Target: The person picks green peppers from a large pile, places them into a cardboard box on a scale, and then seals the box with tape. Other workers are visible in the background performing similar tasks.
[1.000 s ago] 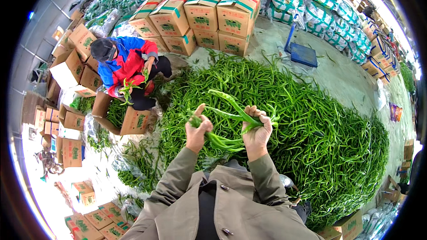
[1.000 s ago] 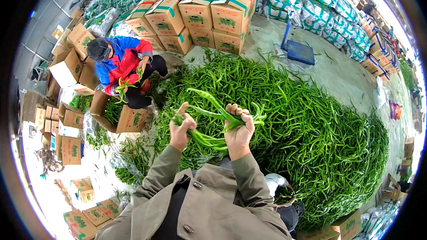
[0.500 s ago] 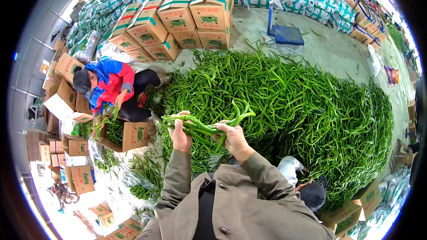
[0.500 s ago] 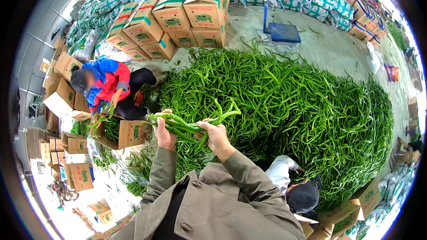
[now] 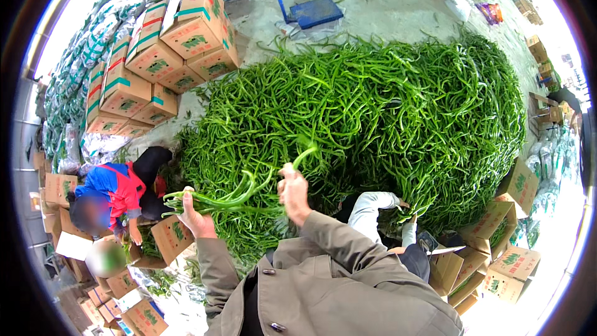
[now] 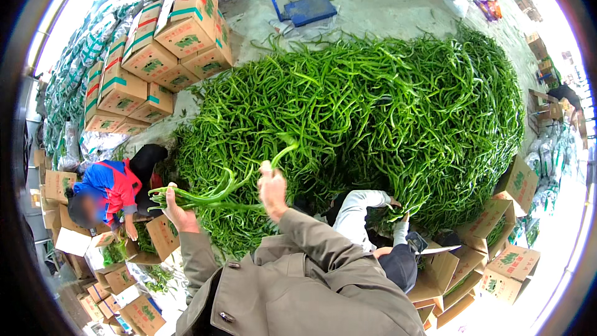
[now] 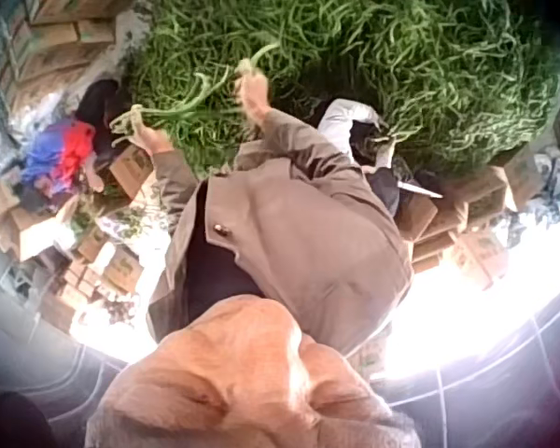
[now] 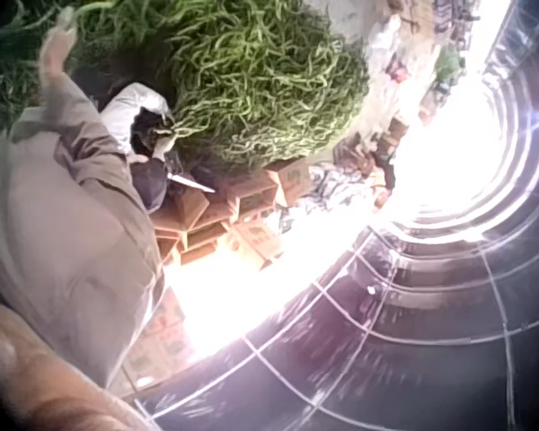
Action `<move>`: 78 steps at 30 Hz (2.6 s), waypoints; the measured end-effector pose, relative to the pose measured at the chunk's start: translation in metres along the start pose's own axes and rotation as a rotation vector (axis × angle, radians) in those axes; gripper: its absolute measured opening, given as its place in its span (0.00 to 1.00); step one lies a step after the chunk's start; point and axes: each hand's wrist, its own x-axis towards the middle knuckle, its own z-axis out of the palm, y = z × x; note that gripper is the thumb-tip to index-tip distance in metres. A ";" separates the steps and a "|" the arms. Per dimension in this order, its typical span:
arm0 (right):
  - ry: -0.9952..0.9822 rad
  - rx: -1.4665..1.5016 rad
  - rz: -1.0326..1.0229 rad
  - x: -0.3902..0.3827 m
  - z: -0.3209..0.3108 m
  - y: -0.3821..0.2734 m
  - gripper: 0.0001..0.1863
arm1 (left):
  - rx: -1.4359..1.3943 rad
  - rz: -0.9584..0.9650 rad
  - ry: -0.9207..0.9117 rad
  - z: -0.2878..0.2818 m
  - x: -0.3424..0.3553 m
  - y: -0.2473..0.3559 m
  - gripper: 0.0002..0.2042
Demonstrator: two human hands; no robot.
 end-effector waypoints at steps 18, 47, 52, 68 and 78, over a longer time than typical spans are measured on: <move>-0.072 -1.327 -0.727 0.137 -0.112 0.012 0.15 | 0.353 -0.177 -0.300 0.048 0.040 -0.053 0.11; -0.488 -1.159 -0.130 0.145 -0.060 0.014 0.17 | 0.311 -0.856 -0.408 0.115 0.033 -0.227 0.22; -0.379 -1.302 -0.462 0.155 -0.079 0.050 0.20 | 0.545 -0.580 -0.390 0.107 0.013 -0.259 0.06; -0.567 -1.254 -0.367 0.182 -0.125 0.039 0.41 | 0.672 -0.612 -0.559 0.106 0.014 -0.287 0.12; 0.088 -1.382 0.029 0.245 -0.255 0.044 0.28 | 0.996 -0.593 -0.641 0.056 0.003 -0.293 0.15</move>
